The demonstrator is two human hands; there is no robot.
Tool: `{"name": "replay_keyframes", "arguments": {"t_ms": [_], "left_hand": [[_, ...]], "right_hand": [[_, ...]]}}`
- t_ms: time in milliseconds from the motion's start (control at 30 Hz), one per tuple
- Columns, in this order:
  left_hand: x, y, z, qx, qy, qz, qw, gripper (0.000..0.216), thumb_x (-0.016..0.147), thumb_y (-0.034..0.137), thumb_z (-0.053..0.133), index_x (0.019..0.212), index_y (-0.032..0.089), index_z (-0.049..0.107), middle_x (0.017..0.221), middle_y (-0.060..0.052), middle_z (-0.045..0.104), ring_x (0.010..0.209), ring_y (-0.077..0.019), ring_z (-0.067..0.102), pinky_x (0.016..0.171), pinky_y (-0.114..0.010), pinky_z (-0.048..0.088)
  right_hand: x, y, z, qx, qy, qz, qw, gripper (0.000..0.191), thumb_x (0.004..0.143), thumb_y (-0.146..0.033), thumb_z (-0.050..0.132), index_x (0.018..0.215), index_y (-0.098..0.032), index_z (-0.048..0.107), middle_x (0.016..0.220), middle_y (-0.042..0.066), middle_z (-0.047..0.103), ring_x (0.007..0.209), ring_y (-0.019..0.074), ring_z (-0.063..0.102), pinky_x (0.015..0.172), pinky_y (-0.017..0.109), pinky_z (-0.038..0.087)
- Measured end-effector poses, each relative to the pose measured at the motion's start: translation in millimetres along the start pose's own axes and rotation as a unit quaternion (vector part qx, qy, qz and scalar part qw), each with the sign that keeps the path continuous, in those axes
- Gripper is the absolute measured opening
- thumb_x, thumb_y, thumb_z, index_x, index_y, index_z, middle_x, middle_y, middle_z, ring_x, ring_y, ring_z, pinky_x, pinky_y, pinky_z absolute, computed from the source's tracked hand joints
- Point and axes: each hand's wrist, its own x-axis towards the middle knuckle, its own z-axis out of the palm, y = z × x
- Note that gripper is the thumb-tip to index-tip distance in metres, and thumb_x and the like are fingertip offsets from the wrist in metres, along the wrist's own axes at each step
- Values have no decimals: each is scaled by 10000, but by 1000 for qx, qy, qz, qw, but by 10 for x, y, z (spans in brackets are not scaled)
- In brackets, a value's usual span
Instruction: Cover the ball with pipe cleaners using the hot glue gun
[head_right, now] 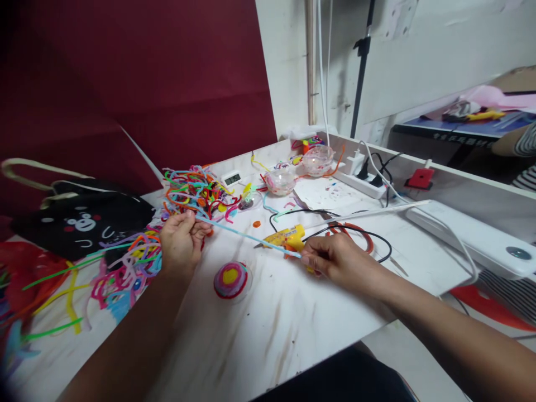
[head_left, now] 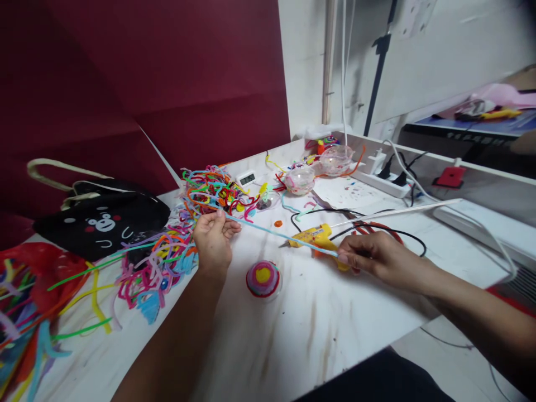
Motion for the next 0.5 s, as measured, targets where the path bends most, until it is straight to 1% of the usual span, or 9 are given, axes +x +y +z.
{"name": "replay_keyframes", "arguments": {"t_ms": [67,200,267,333,367,433,500], "left_hand": [[5,14,7,-10,-2,-16,1000,405,824,406,944,832,233,578,527,84,658,483,-124,708,544,-194,573],[-11,85,49,-39,-5,-51,998,391,838,375,949,824,220,590,640,59,733,496,-88,686,531,-168,539],[-32,132,68,-55,-6,-38,998,385,852,347,946,799,212,590,652,52,734,476,-72,648,519,-166,526],[-55,179,80,-69,-8,-4,998,378,871,331,937,781,210,590,635,61,700,458,-68,615,513,-177,528],[-65,201,85,-73,-8,8,997,375,879,327,933,778,208,592,633,64,687,457,-67,608,511,-179,530],[-83,241,98,-80,-9,10,997,367,893,318,927,774,204,599,637,65,679,466,-66,607,514,-177,537],[-96,274,117,-91,-6,-3,996,358,900,298,921,766,200,604,635,62,680,482,-66,613,520,-170,542]], "right_hand": [[6,9,9,-25,21,-10,999,466,975,-630,694,757,-219,686,705,1,655,675,172,560,645,312,419],[23,74,19,-80,22,-22,996,426,986,-570,641,734,-231,688,687,20,690,659,190,595,646,323,437],[34,125,31,-145,67,-39,986,377,988,-501,593,745,-238,711,669,33,704,626,196,586,634,331,416],[54,173,48,-214,131,-58,966,326,976,-431,562,786,-244,750,679,51,728,607,203,581,633,340,395],[68,191,55,-237,152,-64,957,310,968,-407,557,806,-246,767,696,61,744,609,208,588,637,343,393],[98,217,56,-244,156,-71,955,292,960,-383,560,823,-248,781,725,71,769,624,214,618,648,344,408],[121,228,41,-204,124,-66,969,293,965,-403,575,827,-247,780,677,49,749,606,208,626,634,335,424]]}}
